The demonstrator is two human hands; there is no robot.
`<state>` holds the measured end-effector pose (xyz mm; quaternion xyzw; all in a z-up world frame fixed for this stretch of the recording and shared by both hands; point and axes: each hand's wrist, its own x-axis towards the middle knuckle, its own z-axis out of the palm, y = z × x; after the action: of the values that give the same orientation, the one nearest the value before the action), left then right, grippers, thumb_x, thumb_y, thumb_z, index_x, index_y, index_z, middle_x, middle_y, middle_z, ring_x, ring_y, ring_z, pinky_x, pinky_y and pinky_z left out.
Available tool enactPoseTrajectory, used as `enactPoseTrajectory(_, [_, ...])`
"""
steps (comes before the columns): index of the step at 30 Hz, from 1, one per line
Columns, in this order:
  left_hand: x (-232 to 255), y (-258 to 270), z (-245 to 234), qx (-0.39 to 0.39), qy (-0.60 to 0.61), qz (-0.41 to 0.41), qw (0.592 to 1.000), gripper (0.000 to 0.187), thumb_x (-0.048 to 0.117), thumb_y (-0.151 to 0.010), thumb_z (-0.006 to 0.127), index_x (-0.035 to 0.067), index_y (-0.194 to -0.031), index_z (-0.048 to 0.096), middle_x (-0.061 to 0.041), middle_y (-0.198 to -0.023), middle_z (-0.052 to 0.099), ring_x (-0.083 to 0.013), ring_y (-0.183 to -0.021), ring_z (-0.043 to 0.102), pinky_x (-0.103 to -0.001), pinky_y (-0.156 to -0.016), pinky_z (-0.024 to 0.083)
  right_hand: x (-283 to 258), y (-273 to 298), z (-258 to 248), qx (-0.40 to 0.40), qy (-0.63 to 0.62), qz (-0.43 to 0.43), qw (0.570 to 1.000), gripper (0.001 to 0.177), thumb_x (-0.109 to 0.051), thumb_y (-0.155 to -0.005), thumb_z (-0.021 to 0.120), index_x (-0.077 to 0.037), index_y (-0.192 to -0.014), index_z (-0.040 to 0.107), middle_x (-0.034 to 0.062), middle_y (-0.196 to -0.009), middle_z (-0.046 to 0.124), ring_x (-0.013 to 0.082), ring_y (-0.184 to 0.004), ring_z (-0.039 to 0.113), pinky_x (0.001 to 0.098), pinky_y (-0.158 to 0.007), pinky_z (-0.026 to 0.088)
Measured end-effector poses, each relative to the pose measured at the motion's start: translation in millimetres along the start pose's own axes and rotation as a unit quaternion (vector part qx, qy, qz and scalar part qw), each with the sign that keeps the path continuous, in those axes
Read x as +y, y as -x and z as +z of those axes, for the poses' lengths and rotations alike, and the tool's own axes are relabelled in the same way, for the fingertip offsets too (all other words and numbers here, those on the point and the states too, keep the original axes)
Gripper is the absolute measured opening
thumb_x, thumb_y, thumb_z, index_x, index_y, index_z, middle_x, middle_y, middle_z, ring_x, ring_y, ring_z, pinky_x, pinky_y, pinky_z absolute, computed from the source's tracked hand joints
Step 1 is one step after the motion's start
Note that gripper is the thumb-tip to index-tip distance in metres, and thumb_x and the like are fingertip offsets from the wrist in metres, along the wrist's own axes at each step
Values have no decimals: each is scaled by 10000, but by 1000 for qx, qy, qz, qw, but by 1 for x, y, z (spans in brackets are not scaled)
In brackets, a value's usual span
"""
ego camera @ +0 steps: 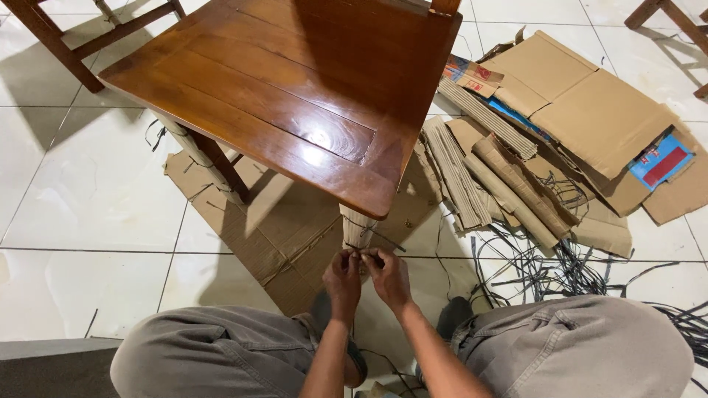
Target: Wrapping a wooden chair leg with cardboard and securing it with string for transport
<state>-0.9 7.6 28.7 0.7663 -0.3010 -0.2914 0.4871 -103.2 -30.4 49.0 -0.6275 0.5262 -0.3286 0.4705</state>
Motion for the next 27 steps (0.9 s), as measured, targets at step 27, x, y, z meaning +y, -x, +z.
enactPoseTrajectory(27, [-37,-6,20,-1,228,-66,971,270,227,-1023,609,-7,-1097,721,-276,-1030,743,-392,-992,726,-595,-818,559,10,19,-7,108,88,-69,988,117,-233,-976,748,-130,-950,699,93,-781,751,281,-775,784,422,-707,636])
